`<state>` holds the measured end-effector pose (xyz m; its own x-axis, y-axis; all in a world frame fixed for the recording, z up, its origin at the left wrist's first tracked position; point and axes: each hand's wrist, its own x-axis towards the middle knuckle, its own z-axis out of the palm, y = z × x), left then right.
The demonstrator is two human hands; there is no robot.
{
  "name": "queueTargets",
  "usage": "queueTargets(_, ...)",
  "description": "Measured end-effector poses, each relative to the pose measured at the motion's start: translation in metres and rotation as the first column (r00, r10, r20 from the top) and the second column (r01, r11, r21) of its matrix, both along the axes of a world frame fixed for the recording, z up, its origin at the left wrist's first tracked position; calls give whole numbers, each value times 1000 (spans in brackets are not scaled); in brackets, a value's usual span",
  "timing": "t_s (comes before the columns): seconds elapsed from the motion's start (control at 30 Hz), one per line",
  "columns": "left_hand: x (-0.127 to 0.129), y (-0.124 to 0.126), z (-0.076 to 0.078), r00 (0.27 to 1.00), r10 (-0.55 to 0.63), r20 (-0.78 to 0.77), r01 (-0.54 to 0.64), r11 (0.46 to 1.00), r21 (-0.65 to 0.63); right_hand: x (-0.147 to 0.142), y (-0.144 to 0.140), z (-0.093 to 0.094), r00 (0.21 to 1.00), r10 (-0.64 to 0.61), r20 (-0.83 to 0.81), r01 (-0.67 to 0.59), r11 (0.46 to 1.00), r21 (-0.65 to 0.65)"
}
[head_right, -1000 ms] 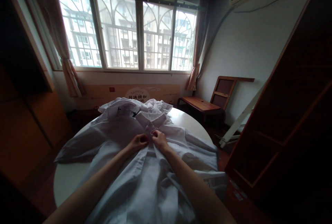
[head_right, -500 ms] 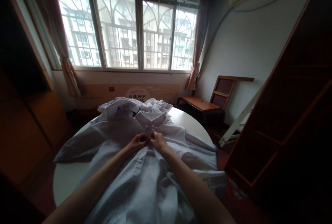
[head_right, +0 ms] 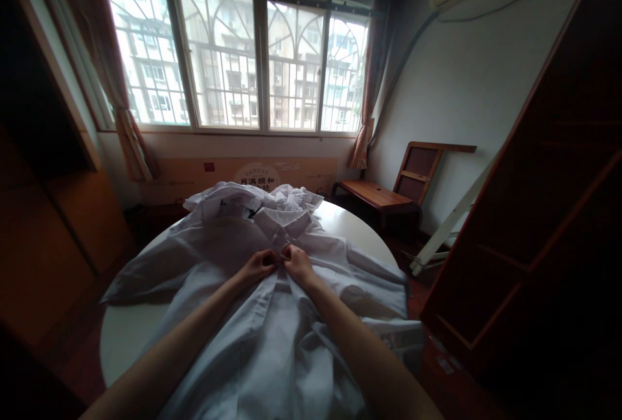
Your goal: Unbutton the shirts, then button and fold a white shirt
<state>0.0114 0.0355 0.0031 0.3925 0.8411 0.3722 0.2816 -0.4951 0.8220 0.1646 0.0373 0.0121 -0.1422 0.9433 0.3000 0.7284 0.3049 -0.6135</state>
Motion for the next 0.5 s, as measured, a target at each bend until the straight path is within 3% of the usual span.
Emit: queueTargets(0.5,0,-1,2,999,48,8,-48,999,-8,0,-3,4,1000,2,-11,-3,1000,-6)
